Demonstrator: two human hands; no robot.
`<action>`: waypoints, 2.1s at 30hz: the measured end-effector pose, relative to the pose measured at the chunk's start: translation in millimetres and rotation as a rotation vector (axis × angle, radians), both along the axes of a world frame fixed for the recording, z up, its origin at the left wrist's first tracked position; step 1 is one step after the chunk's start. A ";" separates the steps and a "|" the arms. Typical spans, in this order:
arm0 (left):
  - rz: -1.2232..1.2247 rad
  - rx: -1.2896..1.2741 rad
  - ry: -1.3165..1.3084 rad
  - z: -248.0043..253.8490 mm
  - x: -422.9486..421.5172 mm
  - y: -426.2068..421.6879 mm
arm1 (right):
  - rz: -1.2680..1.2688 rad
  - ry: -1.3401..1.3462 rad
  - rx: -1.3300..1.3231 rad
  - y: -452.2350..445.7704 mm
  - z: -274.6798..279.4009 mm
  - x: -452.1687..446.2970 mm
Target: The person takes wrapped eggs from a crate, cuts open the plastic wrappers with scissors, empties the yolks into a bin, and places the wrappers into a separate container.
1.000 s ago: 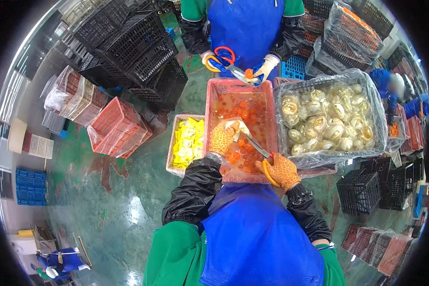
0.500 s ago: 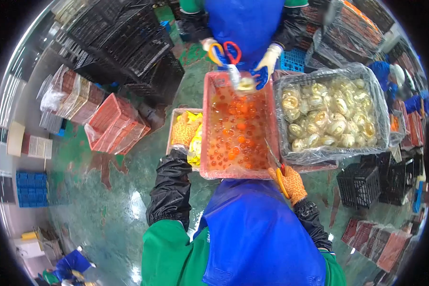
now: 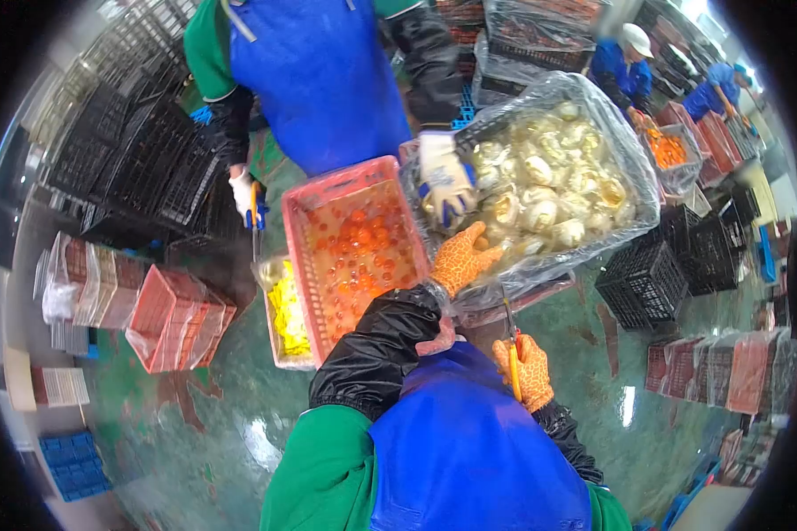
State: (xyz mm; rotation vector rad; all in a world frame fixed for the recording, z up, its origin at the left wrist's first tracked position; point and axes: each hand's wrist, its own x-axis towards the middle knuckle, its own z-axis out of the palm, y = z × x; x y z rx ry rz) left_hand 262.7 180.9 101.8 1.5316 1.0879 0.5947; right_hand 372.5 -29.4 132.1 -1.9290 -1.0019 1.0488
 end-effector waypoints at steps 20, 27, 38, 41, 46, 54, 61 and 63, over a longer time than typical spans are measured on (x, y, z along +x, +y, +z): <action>-0.049 -0.050 0.007 -20.9 4.8 -3.6 | -0.204 0.268 -0.075 -0.7 9.2 35.6; 0.228 0.627 -0.189 23.2 -20.5 -4.6 | -0.200 0.310 -0.077 2.3 14.9 27.7; 0.294 0.096 -0.472 -37.9 -43.4 -2.3 | -0.141 0.185 -0.074 4.7 14.1 20.4; 0.336 0.309 -0.387 -62.6 -62.3 -0.2 | 0.286 -0.337 -0.014 22.2 15.9 10.2; 0.592 -0.648 -1.576 -42.7 -62.9 -23.6 | 0.418 -0.247 -0.220 59.2 10.5 -16.0; 0.596 -0.688 -1.625 -32.6 -67.8 -47.8 | 0.560 -0.092 -0.085 86.9 -13.1 -46.9; 0.640 -0.711 -1.456 -61.5 -85.2 -46.2 | 0.622 -0.130 -0.134 101.2 -12.5 -63.6; 0.806 -0.715 -1.412 -75.1 -86.2 -41.1 | 0.636 -0.066 -0.140 101.1 -30.7 -70.9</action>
